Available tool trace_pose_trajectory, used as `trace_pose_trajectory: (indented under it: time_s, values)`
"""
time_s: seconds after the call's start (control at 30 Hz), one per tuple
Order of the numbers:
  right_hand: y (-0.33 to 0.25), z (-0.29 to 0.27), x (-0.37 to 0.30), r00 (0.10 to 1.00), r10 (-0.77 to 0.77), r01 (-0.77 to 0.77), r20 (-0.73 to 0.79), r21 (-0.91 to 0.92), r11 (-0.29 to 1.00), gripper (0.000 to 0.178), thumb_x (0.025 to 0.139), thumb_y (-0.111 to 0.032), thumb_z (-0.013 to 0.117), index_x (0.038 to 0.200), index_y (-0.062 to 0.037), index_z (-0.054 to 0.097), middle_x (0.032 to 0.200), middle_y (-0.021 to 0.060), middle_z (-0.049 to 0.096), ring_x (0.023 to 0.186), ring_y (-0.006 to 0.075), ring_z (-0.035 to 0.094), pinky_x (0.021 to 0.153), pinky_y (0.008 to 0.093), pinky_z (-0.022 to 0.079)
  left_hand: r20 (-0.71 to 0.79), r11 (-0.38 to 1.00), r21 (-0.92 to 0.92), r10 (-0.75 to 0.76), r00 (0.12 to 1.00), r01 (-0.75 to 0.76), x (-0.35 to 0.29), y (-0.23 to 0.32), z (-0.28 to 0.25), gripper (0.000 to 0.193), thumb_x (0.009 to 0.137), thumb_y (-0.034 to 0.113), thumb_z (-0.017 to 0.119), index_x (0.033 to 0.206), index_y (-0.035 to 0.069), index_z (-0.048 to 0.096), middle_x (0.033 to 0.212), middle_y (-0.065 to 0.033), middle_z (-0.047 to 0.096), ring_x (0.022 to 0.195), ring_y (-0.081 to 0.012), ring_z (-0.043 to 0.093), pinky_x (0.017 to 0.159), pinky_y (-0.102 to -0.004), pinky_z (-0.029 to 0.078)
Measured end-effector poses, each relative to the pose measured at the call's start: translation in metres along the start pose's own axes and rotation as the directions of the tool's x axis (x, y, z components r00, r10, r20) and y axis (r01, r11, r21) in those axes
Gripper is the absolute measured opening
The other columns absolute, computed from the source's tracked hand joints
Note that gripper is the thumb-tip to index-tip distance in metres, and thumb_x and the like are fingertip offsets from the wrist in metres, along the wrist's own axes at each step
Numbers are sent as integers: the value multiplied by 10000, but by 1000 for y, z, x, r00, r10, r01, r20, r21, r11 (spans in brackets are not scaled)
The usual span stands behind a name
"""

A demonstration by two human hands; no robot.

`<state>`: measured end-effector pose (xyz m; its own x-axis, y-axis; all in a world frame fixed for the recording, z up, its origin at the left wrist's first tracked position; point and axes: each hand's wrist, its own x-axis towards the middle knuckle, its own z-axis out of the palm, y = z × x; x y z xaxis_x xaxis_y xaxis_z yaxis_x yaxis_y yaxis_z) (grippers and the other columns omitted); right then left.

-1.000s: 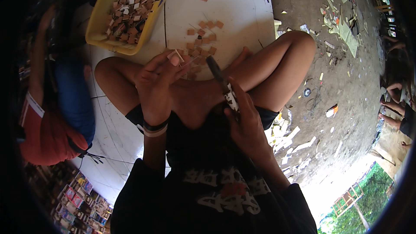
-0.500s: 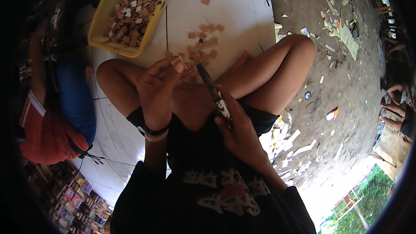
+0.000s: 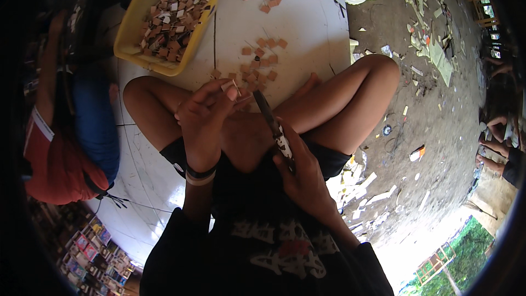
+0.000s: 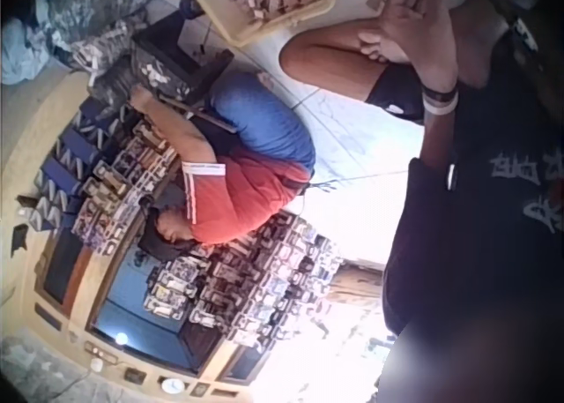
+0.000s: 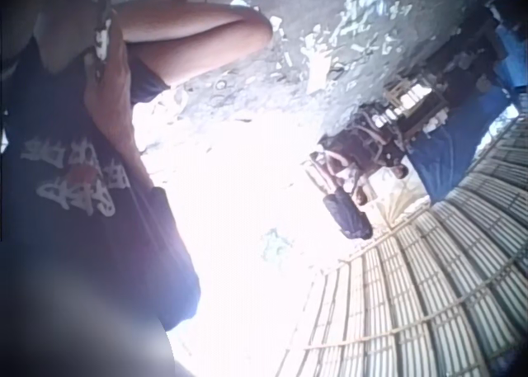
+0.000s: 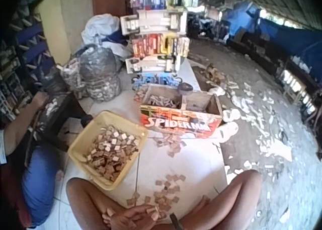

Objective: The person sits cross-legged on the floor and uses a knife to carve small wooden blocks into smaller pieces. The carved pieces are placed into a yellow plastic bin while the person continues to pick up and carve additional blocks.

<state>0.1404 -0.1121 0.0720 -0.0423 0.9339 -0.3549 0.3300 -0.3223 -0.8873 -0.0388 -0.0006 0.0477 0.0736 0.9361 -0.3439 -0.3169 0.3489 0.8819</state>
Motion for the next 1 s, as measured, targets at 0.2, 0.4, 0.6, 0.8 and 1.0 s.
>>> trace_pose_trajectory:
  time_s: [0.2, 0.4, 0.6, 0.8, 1.0]
  values:
    - [0, 1, -1, 1000, 17, -17, -5, 7, 1000, 636, 1009, 15, 618, 1596, -18, 377, 1432, 290, 575, 1324, 461, 587, 1075, 468, 478, -7, 1000, 31, -1, 1000, 1, -2, 3, -1, 313, 998, 48, 736, 1264, -97, 659, 1079, -187, 775, 1033, -240, 767, 954, -335, 622]
    - [2, 2, -1, 999, -50, 49, -20, -64, 997, 612, 1033, -23, 607, 1598, 4, 371, 1310, 230, 631, 1152, 342, 628, 1001, 402, 495, -21, 998, 61, -9, 1000, 10, -3, 1, -2, 306, 991, 33, 741, 1263, -85, 664, 1059, -171, 784, 1029, -212, 766, 942, -284, 609]
    - [1, 5, -1, 999, -54, 54, -6, -19, 998, 626, 1004, 27, 612, 1585, -7, 383, 1368, 289, 617, 1240, 440, 625, 1028, 444, 502, -2, 1000, -9, -2, 1000, 2, -4, -2, -2, 302, 993, 12, 727, 1270, -81, 650, 1061, -157, 778, 1014, -210, 766, 942, -290, 610]
    - [-1, 8, -2, 999, -46, 46, 21, 9, 999, 559, 1038, -21, 606, 1558, 21, 404, 1215, 239, 664, 1044, 336, 687, 934, 386, 521, 183, 975, -115, -169, 968, 192, 3, -4, -2, 397, 984, 20, 736, 1349, -68, 604, 1004, -118, 763, 1020, -203, 755, 967, -313, 598]
    - [4, -7, -13, 881, 99, -382, 463, 571, 727, 450, 1071, -113, 598, 1489, -22, 457, 1009, 77, 611, 865, 182, 622, 778, 343, 530, 359, 833, -328, -327, 874, 446, -4, -21, -14, 443, 1008, 99, 721, 1399, -50, 576, 997, -82, 747, 991, -176, 742, 923, -322, 596]
